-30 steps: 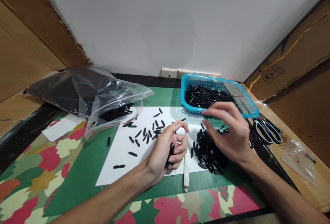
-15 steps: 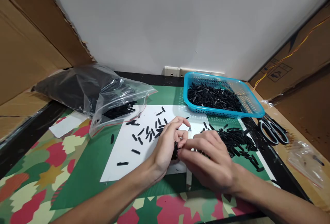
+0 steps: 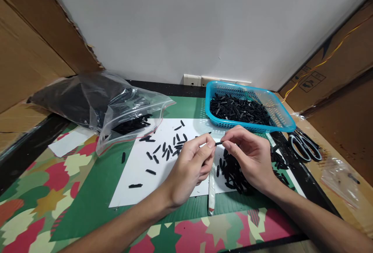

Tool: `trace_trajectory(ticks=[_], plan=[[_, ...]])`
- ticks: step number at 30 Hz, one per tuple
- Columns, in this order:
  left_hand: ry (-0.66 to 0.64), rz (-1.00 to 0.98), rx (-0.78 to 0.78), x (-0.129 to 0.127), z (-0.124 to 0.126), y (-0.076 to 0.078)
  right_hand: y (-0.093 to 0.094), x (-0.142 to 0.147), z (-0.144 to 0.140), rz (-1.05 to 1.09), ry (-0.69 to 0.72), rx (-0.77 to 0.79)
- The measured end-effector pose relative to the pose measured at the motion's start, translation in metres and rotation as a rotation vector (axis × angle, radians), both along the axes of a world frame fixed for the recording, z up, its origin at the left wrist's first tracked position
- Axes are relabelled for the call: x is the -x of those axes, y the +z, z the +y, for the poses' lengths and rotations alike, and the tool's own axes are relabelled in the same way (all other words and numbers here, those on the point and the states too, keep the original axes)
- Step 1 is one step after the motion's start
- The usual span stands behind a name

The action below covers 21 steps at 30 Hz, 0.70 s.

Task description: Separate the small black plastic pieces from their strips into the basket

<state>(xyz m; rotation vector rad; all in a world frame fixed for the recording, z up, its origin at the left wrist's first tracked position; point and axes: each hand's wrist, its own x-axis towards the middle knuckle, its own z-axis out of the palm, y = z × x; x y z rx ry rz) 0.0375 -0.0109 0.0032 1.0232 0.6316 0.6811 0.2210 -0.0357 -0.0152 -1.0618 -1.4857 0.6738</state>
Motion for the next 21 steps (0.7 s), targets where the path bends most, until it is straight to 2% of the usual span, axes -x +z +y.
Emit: trace_trajectory(ticks=[7,21], plan=[[0.019,0.028,0.012,-0.0006,0.0026,-0.0009,-0.0018,0.0014,-0.001,0.004,0.05,0.035],[0.012,0.022,0.001,0.001,0.0026,-0.0023,-0.001,0.0002,-0.0015,0.031,0.044,0.014]])
